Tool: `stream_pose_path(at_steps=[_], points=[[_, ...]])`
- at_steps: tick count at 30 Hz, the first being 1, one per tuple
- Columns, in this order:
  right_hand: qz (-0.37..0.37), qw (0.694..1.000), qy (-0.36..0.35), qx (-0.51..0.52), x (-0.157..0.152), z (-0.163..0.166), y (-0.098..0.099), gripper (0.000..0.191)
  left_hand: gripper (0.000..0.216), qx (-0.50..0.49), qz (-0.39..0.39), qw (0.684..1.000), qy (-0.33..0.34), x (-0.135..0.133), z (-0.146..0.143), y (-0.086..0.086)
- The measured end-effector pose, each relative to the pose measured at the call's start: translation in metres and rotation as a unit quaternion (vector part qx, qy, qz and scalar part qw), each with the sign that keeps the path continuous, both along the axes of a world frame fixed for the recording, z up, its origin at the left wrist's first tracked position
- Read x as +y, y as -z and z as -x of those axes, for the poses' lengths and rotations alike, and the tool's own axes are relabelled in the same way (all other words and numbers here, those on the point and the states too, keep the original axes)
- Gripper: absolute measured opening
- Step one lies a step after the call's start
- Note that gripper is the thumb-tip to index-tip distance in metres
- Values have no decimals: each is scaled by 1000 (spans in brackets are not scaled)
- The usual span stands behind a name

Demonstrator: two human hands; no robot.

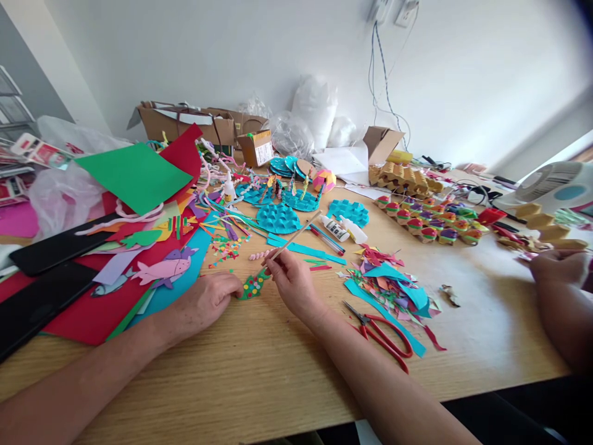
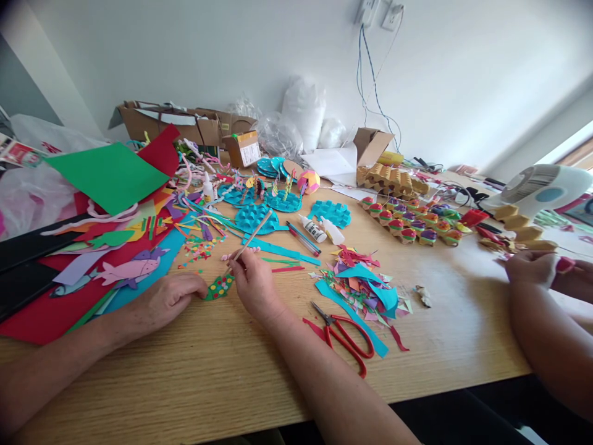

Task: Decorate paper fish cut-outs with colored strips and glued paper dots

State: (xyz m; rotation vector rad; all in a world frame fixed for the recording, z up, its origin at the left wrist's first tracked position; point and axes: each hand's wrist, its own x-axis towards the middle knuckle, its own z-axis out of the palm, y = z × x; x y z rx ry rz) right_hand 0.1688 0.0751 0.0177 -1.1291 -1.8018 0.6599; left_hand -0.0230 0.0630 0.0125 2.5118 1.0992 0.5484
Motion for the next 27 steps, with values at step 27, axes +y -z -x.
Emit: stream_pose_path(at_steps=[27], points=[[-31, 999, 2, -19, -3, -6, -6, 8, 32, -4, 13, 1000, 1, 0, 2, 3]])
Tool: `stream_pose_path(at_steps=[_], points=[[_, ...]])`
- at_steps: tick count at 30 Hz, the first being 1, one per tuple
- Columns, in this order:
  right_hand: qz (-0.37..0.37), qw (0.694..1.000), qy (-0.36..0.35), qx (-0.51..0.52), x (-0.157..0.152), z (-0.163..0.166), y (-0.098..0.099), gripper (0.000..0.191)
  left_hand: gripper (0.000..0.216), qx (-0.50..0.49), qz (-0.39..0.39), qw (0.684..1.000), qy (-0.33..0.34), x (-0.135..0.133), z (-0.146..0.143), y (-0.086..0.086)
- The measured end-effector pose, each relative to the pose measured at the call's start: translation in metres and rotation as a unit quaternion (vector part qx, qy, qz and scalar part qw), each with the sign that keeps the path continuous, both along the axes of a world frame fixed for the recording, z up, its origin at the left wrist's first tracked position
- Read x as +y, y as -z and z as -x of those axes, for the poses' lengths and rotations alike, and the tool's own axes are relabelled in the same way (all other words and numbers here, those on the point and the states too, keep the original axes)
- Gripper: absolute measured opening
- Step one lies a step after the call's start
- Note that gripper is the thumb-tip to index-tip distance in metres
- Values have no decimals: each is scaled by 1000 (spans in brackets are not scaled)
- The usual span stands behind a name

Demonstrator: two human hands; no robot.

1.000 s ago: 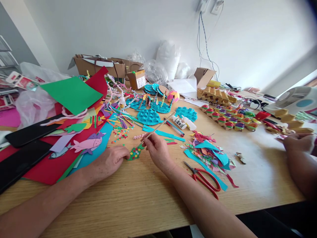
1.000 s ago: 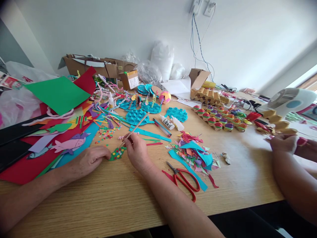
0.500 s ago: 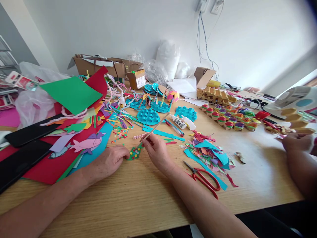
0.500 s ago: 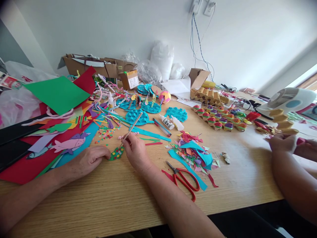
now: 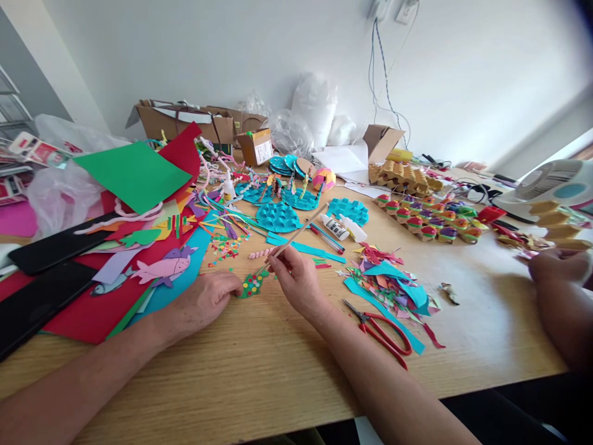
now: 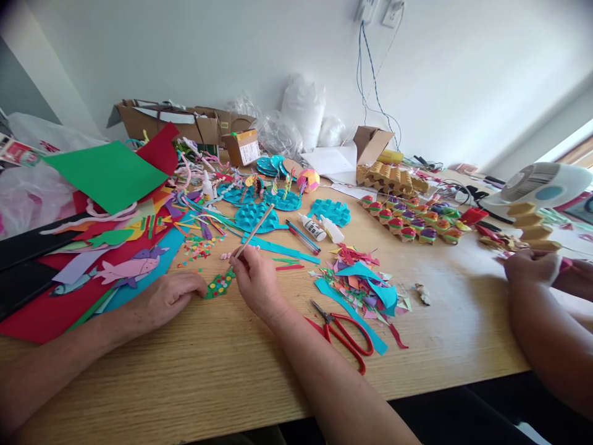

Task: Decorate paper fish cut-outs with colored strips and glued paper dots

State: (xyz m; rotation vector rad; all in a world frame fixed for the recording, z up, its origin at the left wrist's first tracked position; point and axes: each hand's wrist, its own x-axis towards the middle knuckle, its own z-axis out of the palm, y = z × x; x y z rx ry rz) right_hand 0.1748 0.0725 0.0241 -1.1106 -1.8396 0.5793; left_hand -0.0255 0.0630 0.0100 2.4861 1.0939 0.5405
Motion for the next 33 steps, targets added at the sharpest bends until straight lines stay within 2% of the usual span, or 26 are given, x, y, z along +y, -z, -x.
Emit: stream_pose_path(at_steps=[7, 16, 23, 27, 33], points=[[-23, 998, -31, -54, -4, 1, -7, 10, 32, -7, -2, 1000, 1, 0, -1, -2], [-20, 995, -69, -74, -5, 4, -2, 10, 33, -9, -13, 1000, 7, 1, 0, 0], [-16, 999, -24, -25, -8, 3, -10, 10, 35, -9, -10, 1000, 4, 1, -1, -1], [-8, 1000, -23, -2, -5, 4, -4, 8, 36, -4, -10, 1000, 3, 2, -1, 0], [7, 999, -36, -27, -1, 7, 6, 8, 34, -7, -17, 1000, 4, 2, 0, 2]])
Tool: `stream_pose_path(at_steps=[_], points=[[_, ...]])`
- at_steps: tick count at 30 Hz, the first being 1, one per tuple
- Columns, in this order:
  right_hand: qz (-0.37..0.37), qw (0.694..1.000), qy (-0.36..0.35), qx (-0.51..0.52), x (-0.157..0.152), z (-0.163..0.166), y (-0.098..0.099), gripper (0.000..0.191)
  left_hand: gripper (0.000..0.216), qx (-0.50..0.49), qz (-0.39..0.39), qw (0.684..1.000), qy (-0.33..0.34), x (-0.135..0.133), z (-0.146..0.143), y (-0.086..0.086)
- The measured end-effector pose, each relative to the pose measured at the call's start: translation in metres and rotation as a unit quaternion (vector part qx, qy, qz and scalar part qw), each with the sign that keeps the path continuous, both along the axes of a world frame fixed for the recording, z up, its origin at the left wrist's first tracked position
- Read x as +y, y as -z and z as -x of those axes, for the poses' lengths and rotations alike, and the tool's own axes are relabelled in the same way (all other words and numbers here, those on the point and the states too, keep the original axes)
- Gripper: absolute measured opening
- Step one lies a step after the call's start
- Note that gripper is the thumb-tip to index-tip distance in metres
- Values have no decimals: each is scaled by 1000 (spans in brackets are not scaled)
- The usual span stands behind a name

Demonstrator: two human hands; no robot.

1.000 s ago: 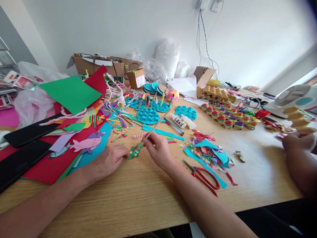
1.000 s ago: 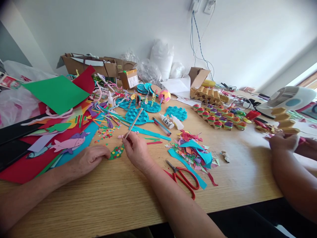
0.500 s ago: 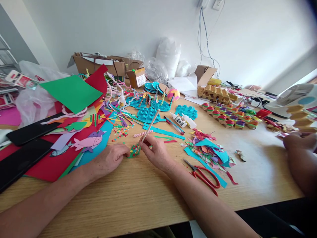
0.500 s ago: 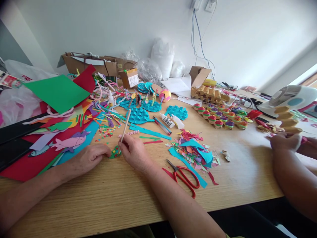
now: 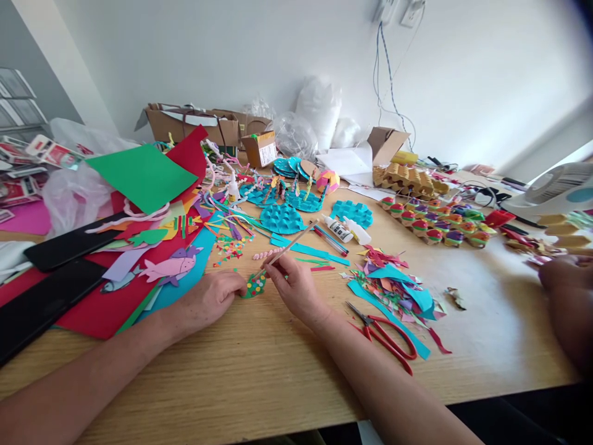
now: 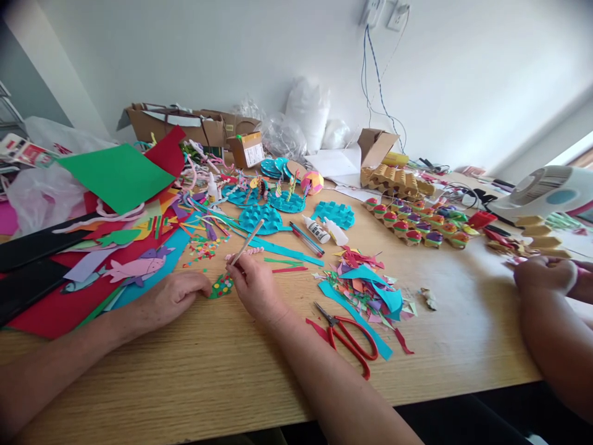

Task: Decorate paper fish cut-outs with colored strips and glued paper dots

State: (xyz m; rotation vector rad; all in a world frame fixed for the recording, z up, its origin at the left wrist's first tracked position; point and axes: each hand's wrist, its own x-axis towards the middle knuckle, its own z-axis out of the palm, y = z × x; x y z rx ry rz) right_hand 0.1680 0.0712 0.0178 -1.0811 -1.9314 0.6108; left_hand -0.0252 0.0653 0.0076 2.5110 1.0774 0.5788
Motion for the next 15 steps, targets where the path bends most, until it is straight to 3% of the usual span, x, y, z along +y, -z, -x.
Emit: stream_pose_path(at_steps=[10, 15], points=[[-26, 999, -20, -28, 0, 1, 2, 9, 34, 9, 1, 1000, 8, 0, 0, -2], [-7, 1000, -10, 12, 0, 0, 1, 9, 34, 1, 5, 1000, 4, 0, -1, -1]])
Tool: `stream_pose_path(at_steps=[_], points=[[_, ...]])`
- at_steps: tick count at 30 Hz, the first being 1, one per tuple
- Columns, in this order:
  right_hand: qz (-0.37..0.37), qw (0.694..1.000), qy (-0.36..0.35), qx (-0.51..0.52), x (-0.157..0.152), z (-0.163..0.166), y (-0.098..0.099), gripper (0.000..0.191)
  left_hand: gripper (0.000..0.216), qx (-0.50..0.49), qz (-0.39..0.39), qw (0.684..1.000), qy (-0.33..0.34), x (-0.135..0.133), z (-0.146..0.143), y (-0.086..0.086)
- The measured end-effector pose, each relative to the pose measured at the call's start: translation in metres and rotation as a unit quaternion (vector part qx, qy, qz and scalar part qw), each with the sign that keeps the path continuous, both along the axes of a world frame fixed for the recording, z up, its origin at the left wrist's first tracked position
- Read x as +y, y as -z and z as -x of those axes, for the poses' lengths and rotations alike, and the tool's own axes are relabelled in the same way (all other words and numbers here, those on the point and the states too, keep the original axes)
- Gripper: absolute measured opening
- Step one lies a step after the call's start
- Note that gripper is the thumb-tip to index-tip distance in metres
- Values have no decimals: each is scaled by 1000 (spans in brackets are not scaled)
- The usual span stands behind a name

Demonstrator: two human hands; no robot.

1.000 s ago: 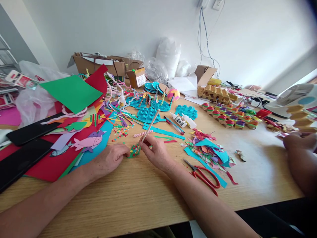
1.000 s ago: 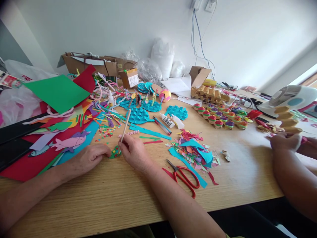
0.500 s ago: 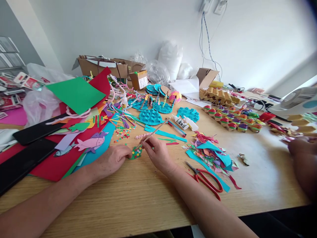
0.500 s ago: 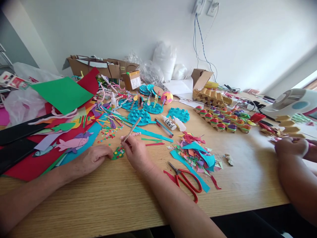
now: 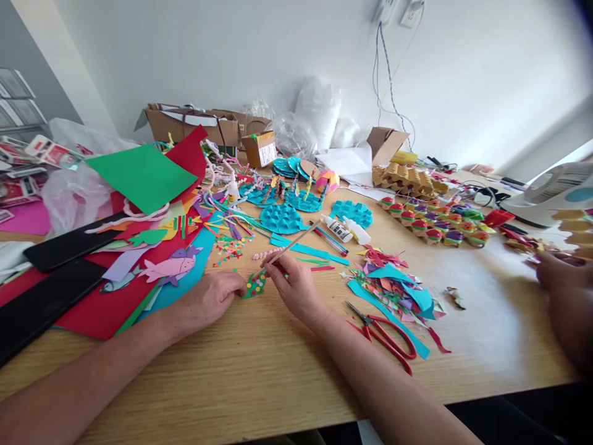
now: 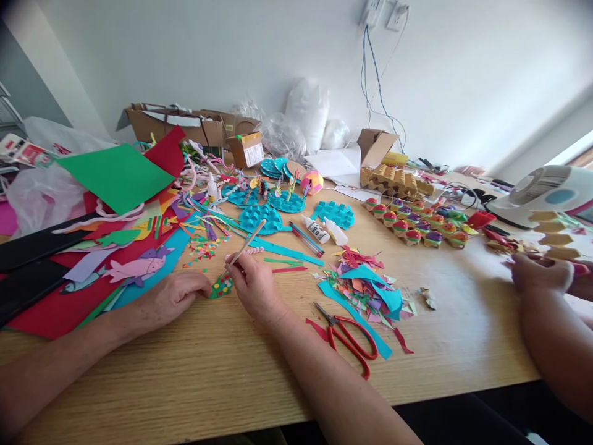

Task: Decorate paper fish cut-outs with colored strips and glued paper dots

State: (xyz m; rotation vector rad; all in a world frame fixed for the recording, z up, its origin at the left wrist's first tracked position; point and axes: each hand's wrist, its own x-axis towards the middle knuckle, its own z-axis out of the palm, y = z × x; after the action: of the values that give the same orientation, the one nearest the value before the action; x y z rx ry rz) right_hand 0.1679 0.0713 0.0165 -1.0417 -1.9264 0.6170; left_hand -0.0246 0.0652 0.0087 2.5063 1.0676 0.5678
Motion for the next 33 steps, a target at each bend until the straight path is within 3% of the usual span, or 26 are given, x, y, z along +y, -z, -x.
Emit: stream_pose_path(at_steps=[23, 29, 33], points=[[15, 1000, -5, -14, 1, 0, -3, 10, 34, 9, 7, 1000, 0, 1, 2, 4], [15, 996, 53, 71, 0, -7, -11, 12, 34, 8, 25, 1000, -16, 0, 1, 1], [8, 993, 89, 71, 2, -13, -19, 11, 33, -21, 63, 998, -21, 0, 1, -4]])
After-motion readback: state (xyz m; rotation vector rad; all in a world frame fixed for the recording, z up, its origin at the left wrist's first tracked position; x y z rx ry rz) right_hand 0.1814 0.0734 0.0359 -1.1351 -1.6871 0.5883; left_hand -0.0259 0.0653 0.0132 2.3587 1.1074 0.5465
